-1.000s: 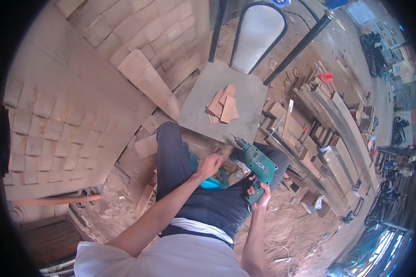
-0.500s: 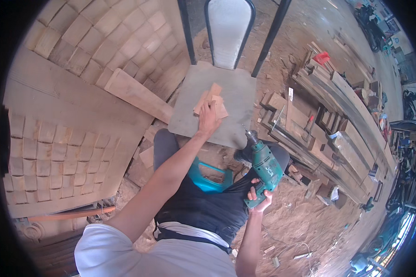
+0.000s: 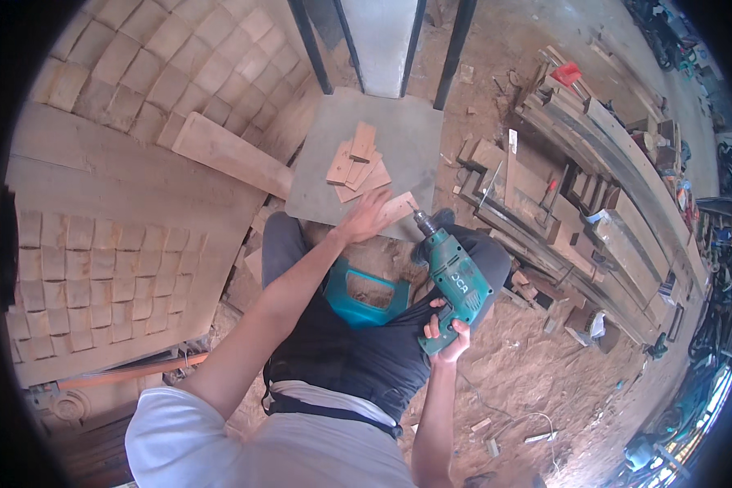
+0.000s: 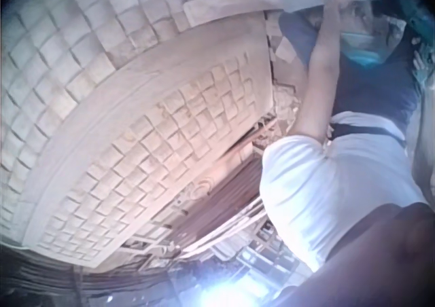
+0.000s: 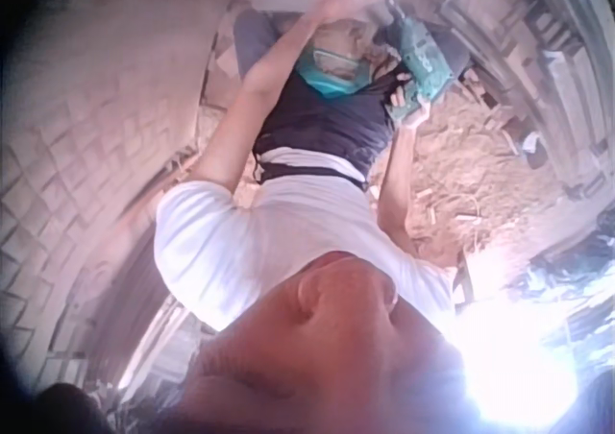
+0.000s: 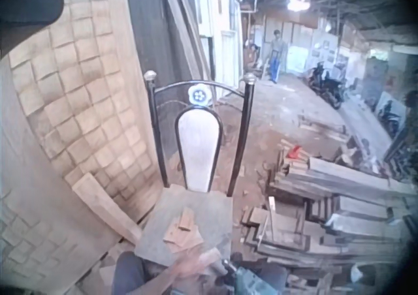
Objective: The person uses a power drill to make holes in several small wooden boards while seated on a stool in a woodworking shop.
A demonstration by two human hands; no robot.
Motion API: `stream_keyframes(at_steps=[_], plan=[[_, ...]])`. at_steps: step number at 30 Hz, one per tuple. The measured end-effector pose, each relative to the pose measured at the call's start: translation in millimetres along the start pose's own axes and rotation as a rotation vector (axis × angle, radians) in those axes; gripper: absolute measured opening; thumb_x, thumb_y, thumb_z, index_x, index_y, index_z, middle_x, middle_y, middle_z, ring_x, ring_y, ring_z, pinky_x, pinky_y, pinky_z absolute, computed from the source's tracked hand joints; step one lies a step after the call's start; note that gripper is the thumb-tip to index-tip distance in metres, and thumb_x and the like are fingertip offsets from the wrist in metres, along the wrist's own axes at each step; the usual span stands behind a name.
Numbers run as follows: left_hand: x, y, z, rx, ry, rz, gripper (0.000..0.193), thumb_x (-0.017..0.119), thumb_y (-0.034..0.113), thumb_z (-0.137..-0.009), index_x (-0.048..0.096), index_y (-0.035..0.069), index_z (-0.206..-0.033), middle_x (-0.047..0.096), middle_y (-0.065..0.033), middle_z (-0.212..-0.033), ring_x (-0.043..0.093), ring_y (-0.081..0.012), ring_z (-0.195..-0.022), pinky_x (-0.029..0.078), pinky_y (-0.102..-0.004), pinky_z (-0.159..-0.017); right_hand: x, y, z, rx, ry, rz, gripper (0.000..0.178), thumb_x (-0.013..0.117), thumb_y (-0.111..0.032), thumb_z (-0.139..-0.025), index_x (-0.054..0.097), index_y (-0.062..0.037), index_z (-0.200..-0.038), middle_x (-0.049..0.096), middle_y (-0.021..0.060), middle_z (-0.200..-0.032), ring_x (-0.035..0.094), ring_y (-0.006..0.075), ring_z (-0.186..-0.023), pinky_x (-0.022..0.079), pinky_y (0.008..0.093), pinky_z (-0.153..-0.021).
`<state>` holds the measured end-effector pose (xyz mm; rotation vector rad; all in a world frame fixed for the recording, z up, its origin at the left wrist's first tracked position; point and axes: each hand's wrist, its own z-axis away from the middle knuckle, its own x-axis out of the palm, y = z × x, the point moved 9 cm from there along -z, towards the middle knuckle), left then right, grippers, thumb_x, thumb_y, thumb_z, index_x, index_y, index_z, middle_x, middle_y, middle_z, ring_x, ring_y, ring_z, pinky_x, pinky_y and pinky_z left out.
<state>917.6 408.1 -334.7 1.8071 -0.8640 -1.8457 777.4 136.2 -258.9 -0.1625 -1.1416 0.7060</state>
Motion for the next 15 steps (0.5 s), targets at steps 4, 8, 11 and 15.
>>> stream_keyframes(at_steps=[4,8,11,15], plan=[[-10.2,-9.5,-9.1,-0.003,-0.016,-0.04,0.062,0.054,0.04,-0.095,0.041,0.001,-0.142,0.043,-0.0211,-0.142,0.037,-0.0349,-0.136,0.033,-0.0435,-0.114,3.6,-1.7,2.4,-0.003,0.056,0.12,0.053,0.058,-0.029,-0.08,0.051,0.008,-0.118,0.059,0.0197,-0.111,0.046,0.0152,-0.052,0.039,0.0302,-0.048],[-16.3,-4.6,-9.3,-0.045,0.002,-0.016,0.06,0.06,0.042,-0.091,0.048,0.003,-0.136,0.047,-0.0171,-0.135,0.039,-0.0343,-0.131,0.034,-0.0442,-0.11,-0.5,2.1,0.9,0.021,0.118,0.239,0.052,0.057,-0.029,-0.08,0.051,0.0065,-0.118,0.061,0.0186,-0.111,0.048,0.0158,-0.055,0.042,0.0317,-0.052],[-14.6,9.1,-0.6,-0.066,-0.046,-0.113,0.06,0.068,0.038,-0.085,0.052,0.005,-0.133,0.049,-0.0145,-0.127,0.042,-0.0336,-0.124,0.034,-0.0445,-0.107,3.5,3.6,-2.1,0.019,0.18,0.279,0.048,0.059,-0.023,-0.079,0.053,0.0091,-0.114,0.064,0.02,-0.105,0.053,0.0188,-0.056,0.046,0.0336,-0.053],[-1.2,-3.7,17.4,-0.067,0.008,-0.061,0.064,0.074,0.027,-0.079,0.052,0.009,-0.136,0.049,-0.0129,-0.124,0.042,-0.0324,-0.12,0.033,-0.0441,-0.106,13.8,5.8,-5.9,0.013,0.238,0.335,0.043,0.06,-0.017,-0.079,0.055,0.011,-0.112,0.065,0.0202,-0.1,0.056,0.0206,-0.054,0.048,0.0355,-0.052]])
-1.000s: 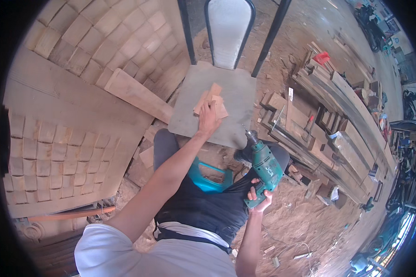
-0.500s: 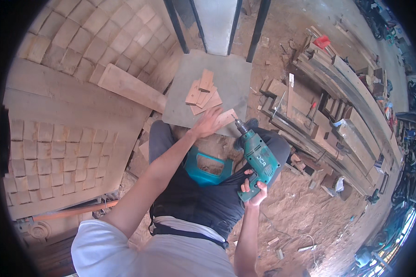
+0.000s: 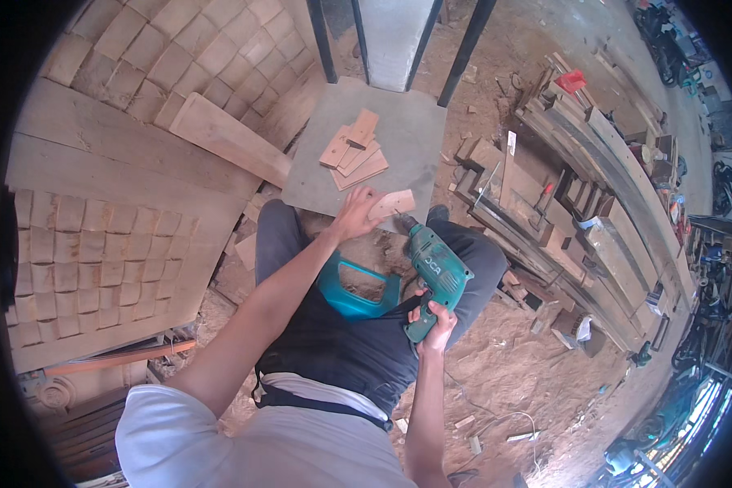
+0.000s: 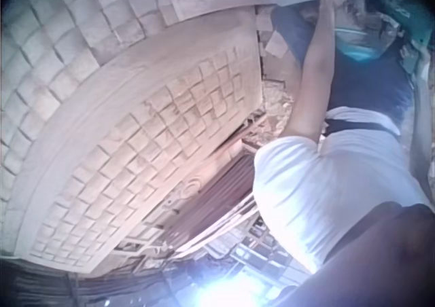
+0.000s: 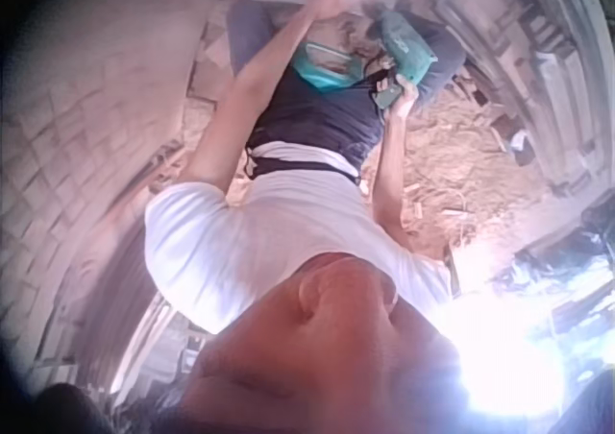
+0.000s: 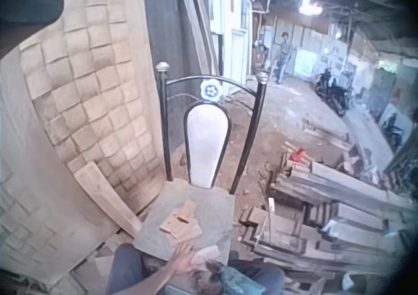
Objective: The person uses a power drill to make holes in several small wooden boards while seated on a stool in a woodworking shop.
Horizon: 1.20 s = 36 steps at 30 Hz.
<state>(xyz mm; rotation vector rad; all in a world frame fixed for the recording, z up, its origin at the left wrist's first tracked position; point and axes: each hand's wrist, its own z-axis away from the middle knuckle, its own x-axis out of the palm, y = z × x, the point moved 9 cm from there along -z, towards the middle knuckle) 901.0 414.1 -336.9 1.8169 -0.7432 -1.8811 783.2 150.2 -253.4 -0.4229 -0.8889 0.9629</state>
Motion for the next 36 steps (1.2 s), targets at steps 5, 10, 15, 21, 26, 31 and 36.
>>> stream_keyframes(at_steps=[5,10,15,21,26,31,36], plan=[[-0.7,-2.7,10.6,0.078,0.032,0.048,0.065,0.074,0.021,-0.079,0.051,0.013,-0.14,0.049,-0.0108,-0.126,0.042,-0.0306,-0.123,0.032,-0.0429,-0.107,8.2,2.1,-1.2,-0.006,0.028,0.062,0.037,0.059,-0.014,-0.082,0.057,0.0126,-0.108,0.066,0.0206,-0.097,0.057,0.0211,-0.054,0.049,0.0363,-0.051],[-6.9,-2.5,5.5,0.066,-0.015,0.035,0.066,0.076,0.021,-0.077,0.052,0.014,-0.139,0.048,-0.0102,-0.13,0.04,-0.0304,-0.127,0.031,-0.0441,-0.108,10.0,1.5,-1.1,-0.029,0.047,0.087,0.034,0.059,-0.011,-0.083,0.057,0.0135,-0.107,0.066,0.0209,-0.096,0.057,0.0209,-0.054,0.049,0.0361,-0.051],[-23.6,-7.8,5.7,0.019,0.137,-0.019,0.066,0.077,0.019,-0.075,0.054,0.009,-0.135,0.048,-0.0112,-0.128,0.041,-0.0309,-0.125,0.032,-0.0457,-0.107,20.1,-0.7,-0.2,-0.029,0.041,0.093,0.034,0.06,-0.012,-0.084,0.057,0.0127,-0.107,0.066,0.0195,-0.097,0.058,0.0198,-0.054,0.049,0.0346,-0.052],[-12.8,14.6,37.1,-0.243,0.169,0.449,0.053,0.069,0.021,-0.087,0.053,0.004,-0.134,0.055,-0.0152,-0.121,0.052,-0.0273,-0.116,0.038,-0.0415,-0.104,16.1,-5.0,-1.3,-0.041,0.045,0.117,0.03,0.06,-0.008,-0.083,0.06,0.013,-0.104,0.067,0.0198,-0.096,0.059,0.0201,-0.054,0.051,0.0341,-0.052],[59.1,59.1,86.2,-0.542,-0.294,1.334,0.052,0.046,0.043,-0.102,0.049,0.002,-0.135,0.06,-0.0138,-0.121,0.057,-0.0223,-0.114,0.041,-0.0389,-0.103,18.9,2.5,-1.3,-0.017,0.007,0.144,0.03,0.059,-0.009,-0.084,0.059,0.0128,-0.104,0.067,0.0203,-0.096,0.058,0.0205,-0.052,0.051,0.0356,-0.053],[61.0,104.3,73.0,-0.612,-0.275,1.584,0.067,0.033,0.057,-0.102,0.049,0.001,-0.134,0.058,-0.015,-0.127,0.052,-0.0237,-0.124,0.038,-0.0412,-0.107,16.8,1.0,3.2,0.004,-0.014,0.119,0.028,0.06,-0.004,-0.081,0.061,0.0137,-0.102,0.068,0.02,-0.097,0.06,0.0202,-0.053,0.05,0.0333,-0.051],[48.4,105.9,58.6,-0.742,-0.252,1.585,0.06,0.049,0.055,-0.098,0.053,0.002,-0.125,0.063,-0.01,-0.116,0.059,-0.0221,-0.114,0.044,-0.0462,-0.101,17.1,3.3,4.9,-0.006,-0.048,0.168,0.029,0.061,-0.004,-0.08,0.061,0.0137,-0.103,0.068,0.0203,-0.098,0.06,0.02,-0.053,0.05,0.0334,-0.05]])
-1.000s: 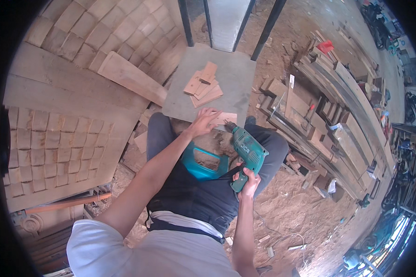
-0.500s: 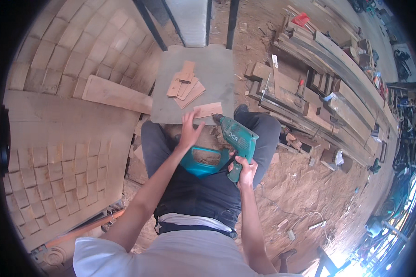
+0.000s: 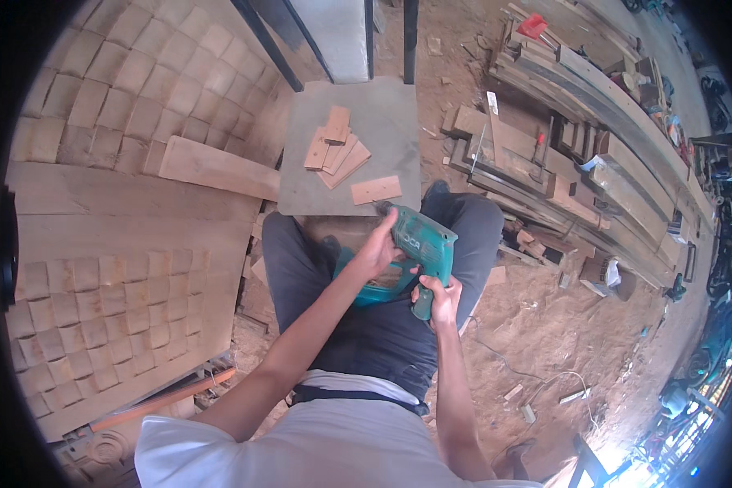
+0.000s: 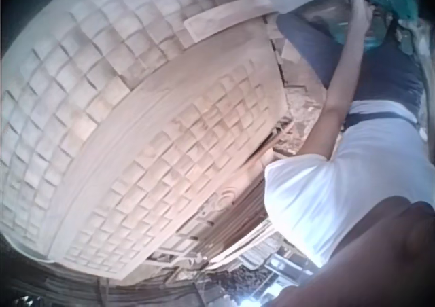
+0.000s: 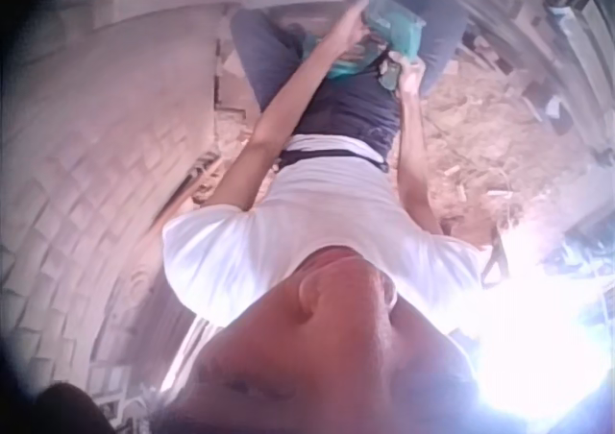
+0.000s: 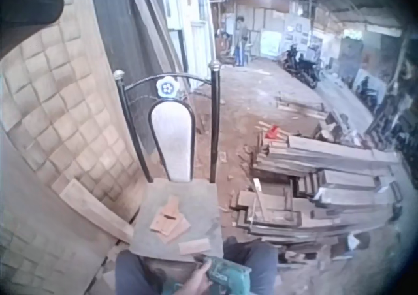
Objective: The person uses a power drill to make holes in several small wooden boards while seated on a stool in a woodworking shop.
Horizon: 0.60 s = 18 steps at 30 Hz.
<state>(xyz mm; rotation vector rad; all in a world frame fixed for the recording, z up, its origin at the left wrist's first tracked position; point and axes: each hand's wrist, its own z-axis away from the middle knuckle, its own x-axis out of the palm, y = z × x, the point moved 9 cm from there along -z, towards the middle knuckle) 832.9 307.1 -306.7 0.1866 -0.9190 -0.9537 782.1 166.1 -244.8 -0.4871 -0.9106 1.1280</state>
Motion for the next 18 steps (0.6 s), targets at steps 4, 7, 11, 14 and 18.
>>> stream_keyframes(at_steps=[4,7,11,14,18], plan=[[25.5,17.7,8.5,0.025,0.044,-0.111,0.043,0.07,0.042,-0.09,0.063,0.004,-0.109,0.067,-0.0036,-0.099,0.063,-0.0137,-0.091,0.049,-0.0339,-0.082,-0.2,-3.8,3.3,-0.053,-0.06,-0.008,0.035,0.062,-0.005,-0.08,0.059,0.0133,-0.109,0.067,0.0222,-0.103,0.061,0.0204,-0.057,0.05,0.0334,-0.052],[41.8,30.6,13.6,0.093,-0.063,-0.208,0.038,0.074,0.037,-0.087,0.067,0.004,-0.103,0.068,-0.0023,-0.096,0.062,-0.0101,-0.088,0.047,-0.0283,-0.08,6.5,-7.2,9.3,-0.037,-0.225,-0.087,0.045,0.063,-0.012,-0.079,0.054,0.0126,-0.116,0.064,0.0242,-0.108,0.062,0.0221,-0.06,0.051,0.0339,-0.055],[54.0,28.7,11.3,0.117,-0.176,-0.35,0.037,0.075,0.03,-0.088,0.066,0.0,-0.109,0.069,-0.0056,-0.102,0.063,-0.0115,-0.094,0.049,-0.0268,-0.083,8.6,-5.3,14.9,0.064,-0.415,-0.143,0.064,0.065,-0.028,-0.071,0.048,0.0109,-0.119,0.058,0.0218,-0.099,0.052,0.0193,-0.048,0.042,0.0322,-0.048],[49.0,37.4,9.7,0.084,-0.335,-0.593,0.038,0.074,0.024,-0.09,0.065,-0.001,-0.117,0.071,-0.0085,-0.107,0.065,-0.0134,-0.099,0.052,-0.0293,-0.089,-8.7,-2.4,6.7,0.141,-0.399,-0.472,0.071,0.06,-0.029,-0.069,0.043,0.0137,-0.124,0.058,0.0233,-0.098,0.046,0.0166,-0.042,0.039,0.0311,-0.042],[-91.2,112.9,-35.9,0.419,0.279,-1.192,0.051,0.074,0.039,-0.085,0.065,0.01,-0.126,0.068,-0.0169,-0.116,0.065,-0.0278,-0.107,0.05,-0.0409,-0.092,-8.3,1.0,1.9,0.102,-0.383,-0.461,0.075,0.06,-0.03,-0.069,0.041,0.0146,-0.127,0.057,0.0246,-0.098,0.047,0.0166,-0.042,0.04,0.0308,-0.043]])
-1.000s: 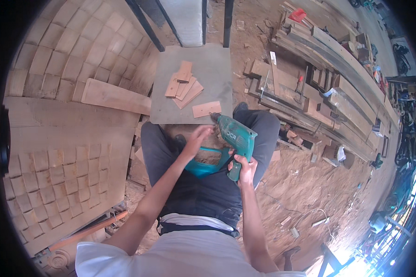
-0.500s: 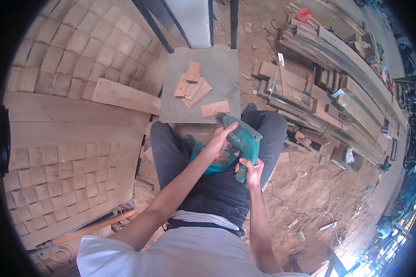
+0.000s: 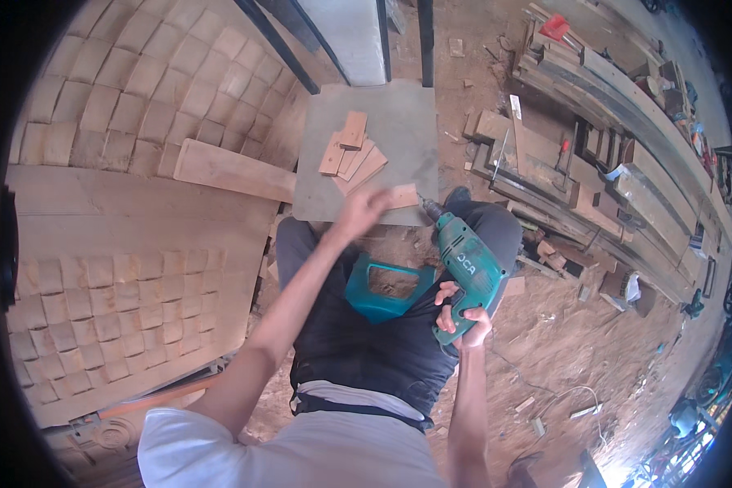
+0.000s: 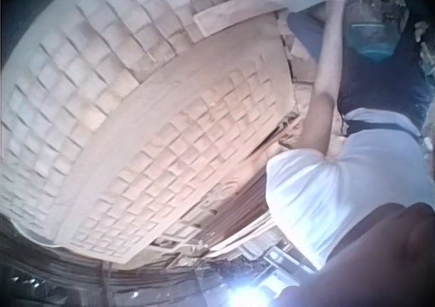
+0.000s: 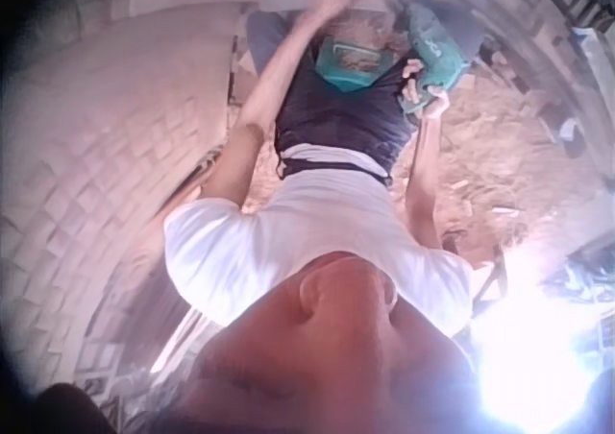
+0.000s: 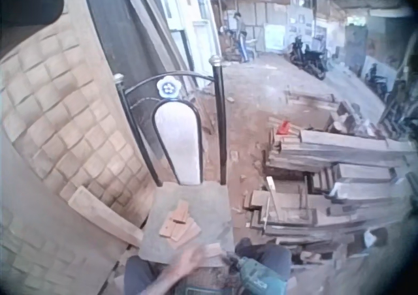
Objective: The person uses a power drill to make holes in several small wooden boards while seated on a stool in a woodworking shop.
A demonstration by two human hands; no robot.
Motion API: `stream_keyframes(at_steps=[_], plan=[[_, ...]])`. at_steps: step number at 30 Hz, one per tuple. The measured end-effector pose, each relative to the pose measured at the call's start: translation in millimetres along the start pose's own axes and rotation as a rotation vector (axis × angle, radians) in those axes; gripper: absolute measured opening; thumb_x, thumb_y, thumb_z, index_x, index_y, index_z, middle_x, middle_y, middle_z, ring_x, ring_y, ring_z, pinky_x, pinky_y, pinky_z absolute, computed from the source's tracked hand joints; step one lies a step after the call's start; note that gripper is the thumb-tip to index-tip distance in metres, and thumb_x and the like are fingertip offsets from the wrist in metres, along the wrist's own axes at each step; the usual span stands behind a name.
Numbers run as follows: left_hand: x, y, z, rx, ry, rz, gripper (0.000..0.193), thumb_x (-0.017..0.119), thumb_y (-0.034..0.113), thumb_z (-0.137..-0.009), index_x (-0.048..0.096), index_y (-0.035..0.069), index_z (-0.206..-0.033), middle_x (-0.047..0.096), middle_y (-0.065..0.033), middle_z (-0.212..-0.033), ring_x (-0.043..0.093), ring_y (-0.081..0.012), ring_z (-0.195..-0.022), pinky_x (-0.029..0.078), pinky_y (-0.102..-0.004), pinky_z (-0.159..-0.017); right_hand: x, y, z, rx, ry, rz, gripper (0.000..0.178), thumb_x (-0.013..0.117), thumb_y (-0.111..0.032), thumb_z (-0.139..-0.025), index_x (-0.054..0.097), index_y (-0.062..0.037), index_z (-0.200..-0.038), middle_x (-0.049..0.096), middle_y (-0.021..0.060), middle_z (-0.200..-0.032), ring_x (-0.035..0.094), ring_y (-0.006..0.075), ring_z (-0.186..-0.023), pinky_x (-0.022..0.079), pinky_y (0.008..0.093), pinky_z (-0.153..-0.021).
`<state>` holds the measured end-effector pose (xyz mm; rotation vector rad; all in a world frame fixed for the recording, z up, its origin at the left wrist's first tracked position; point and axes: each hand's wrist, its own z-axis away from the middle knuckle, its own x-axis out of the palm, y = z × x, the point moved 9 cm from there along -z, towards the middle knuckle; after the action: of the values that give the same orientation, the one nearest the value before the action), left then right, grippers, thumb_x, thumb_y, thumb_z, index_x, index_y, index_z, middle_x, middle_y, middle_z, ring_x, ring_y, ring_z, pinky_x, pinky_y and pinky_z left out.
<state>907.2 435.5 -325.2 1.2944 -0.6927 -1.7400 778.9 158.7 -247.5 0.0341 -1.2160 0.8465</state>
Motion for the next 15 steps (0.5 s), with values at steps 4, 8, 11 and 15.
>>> stream_keyframes(at_steps=[4,8,11,15], plan=[[-74.0,32.8,-35.6,0.147,0.431,-0.847,0.092,0.082,0.046,-0.068,0.041,0.021,-0.147,0.037,-0.0237,-0.147,0.04,-0.0438,-0.133,0.038,-0.0557,-0.105,-5.8,-0.6,-1.7,0.042,0.023,0.016,0.077,0.061,-0.03,-0.068,0.04,0.0155,-0.127,0.057,0.0238,-0.096,0.047,0.017,-0.043,0.04,0.0313,-0.044],[-88.9,0.1,-76.5,0.026,0.18,-0.698,0.111,0.087,0.045,-0.06,0.029,0.024,-0.152,0.038,-0.0222,-0.146,0.039,-0.0434,-0.134,0.038,-0.0539,-0.108,-2.1,1.8,-5.3,0.09,0.029,0.022,0.078,0.062,-0.03,-0.068,0.04,0.0159,-0.127,0.058,0.0232,-0.096,0.047,0.0174,-0.043,0.04,0.0313,-0.044],[-100.9,-11.5,-100.6,0.118,0.128,-0.603,0.107,0.087,0.041,-0.062,0.031,0.022,-0.151,0.04,-0.0236,-0.143,0.042,-0.0424,-0.132,0.041,-0.0502,-0.107,0.6,1.6,-6.6,0.091,0.027,0.037,0.079,0.062,-0.03,-0.067,0.04,0.0163,-0.127,0.058,0.023,-0.095,0.047,0.0176,-0.043,0.04,0.0313,-0.044],[-135.8,-31.1,-117.6,0.105,0.324,-0.506,0.104,0.086,0.035,-0.064,0.03,0.013,-0.149,0.041,-0.0259,-0.141,0.044,-0.0424,-0.129,0.042,-0.0477,-0.105,4.6,3.6,-10.8,0.081,0.025,0.012,0.079,0.061,-0.031,-0.067,0.04,0.0169,-0.126,0.058,0.0229,-0.095,0.048,0.0175,-0.043,0.04,0.0307,-0.044]])
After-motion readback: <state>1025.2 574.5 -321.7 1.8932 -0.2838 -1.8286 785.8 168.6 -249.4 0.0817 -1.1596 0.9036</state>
